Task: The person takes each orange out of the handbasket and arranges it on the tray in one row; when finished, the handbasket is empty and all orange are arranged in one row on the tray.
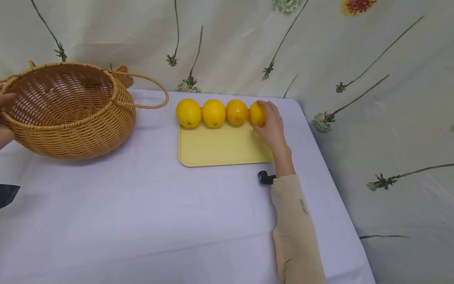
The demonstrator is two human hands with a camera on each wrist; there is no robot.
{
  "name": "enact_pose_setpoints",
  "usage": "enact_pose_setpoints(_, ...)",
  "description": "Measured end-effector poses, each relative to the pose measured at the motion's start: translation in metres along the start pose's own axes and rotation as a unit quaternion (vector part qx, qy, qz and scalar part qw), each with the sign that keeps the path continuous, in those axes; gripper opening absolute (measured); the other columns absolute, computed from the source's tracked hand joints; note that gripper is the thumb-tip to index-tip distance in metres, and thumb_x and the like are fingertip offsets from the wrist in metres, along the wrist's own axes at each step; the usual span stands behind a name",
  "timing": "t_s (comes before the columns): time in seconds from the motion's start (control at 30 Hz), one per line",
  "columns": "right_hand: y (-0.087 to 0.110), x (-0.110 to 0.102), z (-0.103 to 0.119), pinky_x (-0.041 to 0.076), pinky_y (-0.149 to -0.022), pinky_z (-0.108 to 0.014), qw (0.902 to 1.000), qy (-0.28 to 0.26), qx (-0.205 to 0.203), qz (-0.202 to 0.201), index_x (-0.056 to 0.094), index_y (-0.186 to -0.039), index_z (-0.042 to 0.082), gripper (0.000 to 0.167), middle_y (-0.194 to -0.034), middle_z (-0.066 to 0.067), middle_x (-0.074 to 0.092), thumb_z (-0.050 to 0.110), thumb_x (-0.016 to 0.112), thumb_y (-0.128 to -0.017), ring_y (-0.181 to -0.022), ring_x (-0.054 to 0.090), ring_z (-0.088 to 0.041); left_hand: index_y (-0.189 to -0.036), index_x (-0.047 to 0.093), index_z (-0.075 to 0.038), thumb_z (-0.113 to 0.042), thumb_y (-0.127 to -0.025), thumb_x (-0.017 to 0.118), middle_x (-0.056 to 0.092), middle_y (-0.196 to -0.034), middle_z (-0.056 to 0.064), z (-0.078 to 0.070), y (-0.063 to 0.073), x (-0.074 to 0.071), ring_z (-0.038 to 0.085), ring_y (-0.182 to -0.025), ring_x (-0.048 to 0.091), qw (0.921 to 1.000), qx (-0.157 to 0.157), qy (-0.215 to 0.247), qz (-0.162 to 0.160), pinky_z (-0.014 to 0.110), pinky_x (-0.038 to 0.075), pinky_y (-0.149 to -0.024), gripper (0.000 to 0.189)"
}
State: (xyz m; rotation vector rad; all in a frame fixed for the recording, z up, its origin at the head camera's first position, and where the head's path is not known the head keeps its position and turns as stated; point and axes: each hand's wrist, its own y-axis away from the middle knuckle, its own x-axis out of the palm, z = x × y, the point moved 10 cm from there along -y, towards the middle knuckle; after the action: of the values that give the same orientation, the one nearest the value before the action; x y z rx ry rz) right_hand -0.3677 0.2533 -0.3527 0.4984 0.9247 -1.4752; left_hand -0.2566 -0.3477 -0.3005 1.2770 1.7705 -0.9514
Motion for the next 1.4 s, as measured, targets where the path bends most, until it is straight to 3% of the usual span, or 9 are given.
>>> enact_pose_setpoints(0.17,0.001,-0.003,-0.005,0.027,-0.125,-0.06,0.9993,-0.002,0.029,-0.025,0.047,-0.15,0.012,0.07,-0.154,-0.02,0.049,0.0,0.078,-0.089,-0.144,0.042,-0.042,-0.156,0.029,0.017,0.027,-0.081,0.041,0.008,-0.175,0.024,-0.001,0.001,0.0,0.058,-0.153,0.023,1.0,0.003,-0.004,-0.003,0.076,0.038,-0.105,0.076)
enact_pose_setpoints(0.33,-0.001,0.002,-0.004,0.03,-0.123,-0.061,0.999,-0.012,0.037,-0.02,0.047,-0.149,0.013,0.069,-0.152,-0.021,0.051,0.001,0.079,-0.089,-0.141,0.045,-0.043,-0.155,0.029,0.018,0.026,-0.078,0.041,0.011,-0.174,0.026,0.003,-0.001,0.0,0.059,-0.152,0.024,0.9999,0.011,0.01,-0.008,0.076,0.037,-0.107,0.078)
enact_pose_setpoints(0.47,-0.003,0.006,-0.002,0.032,-0.122,-0.06,0.9991,-0.016,0.037,-0.013,0.046,-0.151,0.014,0.069,-0.152,-0.021,0.051,0.002,0.079,-0.09,-0.14,0.045,-0.043,-0.152,0.034,0.019,0.022,-0.074,0.041,0.021,-0.171,0.029,0.006,-0.005,-0.004,0.058,-0.151,0.029,0.9988,0.035,0.022,-0.027,0.055,0.036,-0.122,0.078)
enact_pose_setpoints(0.57,-0.003,0.007,-0.003,0.035,-0.122,-0.059,0.999,-0.016,0.04,-0.007,0.044,-0.153,0.013,0.072,-0.155,-0.021,0.049,0.002,0.078,-0.09,-0.141,0.045,-0.043,-0.152,0.037,0.018,0.019,-0.073,0.042,0.024,-0.17,0.028,0.01,-0.006,-0.003,0.055,-0.152,0.03,0.9984,0.041,0.021,-0.032,0.023,0.025,-0.122,0.079)
enact_pose_setpoints(0.83,-0.002,0.002,-0.009,0.031,-0.125,-0.056,0.9981,-0.025,0.056,0.006,0.035,-0.162,0.012,0.082,-0.166,-0.015,0.04,0.009,0.077,-0.091,-0.151,0.038,-0.039,-0.143,0.045,0.022,0.013,-0.078,0.039,0.031,-0.166,0.032,0.001,-0.002,-0.008,0.055,-0.152,0.031,0.9948,0.078,0.035,-0.055,0.017,0.02,-0.121,0.066)
enact_pose_setpoints(0.97,-0.002,-0.008,-0.011,0.033,-0.124,-0.054,0.9979,-0.034,0.049,-0.025,0.039,-0.16,0.012,0.076,-0.165,-0.014,0.042,0.011,0.071,-0.092,-0.152,0.039,-0.035,-0.147,0.04,0.022,0.018,-0.084,0.038,0.023,-0.169,0.031,-0.004,0.002,-0.007,0.057,-0.152,0.028,0.9972,0.065,0.021,-0.03,0.04,0.033,-0.125,0.063)
enact_pose_setpoints(1.07,-0.003,-0.012,-0.009,0.035,-0.123,-0.052,0.9974,-0.041,0.039,-0.045,0.041,-0.159,0.012,0.071,-0.164,-0.013,0.044,0.014,0.068,-0.094,-0.152,0.039,-0.032,-0.151,0.035,0.02,0.021,-0.086,0.036,0.018,-0.171,0.031,-0.001,0.005,-0.006,0.056,-0.155,0.021,0.9984,0.055,-0.004,-0.014,0.071,0.03,-0.115,0.065)
enact_pose_setpoints(1.27,-0.006,-0.01,-0.003,0.036,-0.123,-0.05,0.9973,-0.043,0.023,-0.055,0.044,-0.158,0.01,0.062,-0.163,-0.013,0.046,0.018,0.067,-0.1,-0.151,0.041,-0.032,-0.15,0.037,0.019,0.018,-0.088,0.038,0.024,-0.168,0.033,0.003,0.01,-0.013,0.052,-0.157,0.02,0.997,0.066,0.013,-0.039,0.064,0.027,-0.12,0.062)
enact_pose_setpoints(1.4,-0.007,-0.011,-0.003,0.035,-0.124,-0.05,0.9971,-0.044,0.026,-0.057,0.045,-0.157,0.012,0.058,-0.163,-0.013,0.045,0.022,0.062,-0.103,-0.151,0.04,-0.033,-0.151,0.038,0.019,0.018,-0.09,0.039,0.025,-0.168,0.032,0.009,0.009,-0.011,0.052,-0.156,0.022,0.9974,0.059,0.019,-0.036,0.064,0.027,-0.121,0.061)
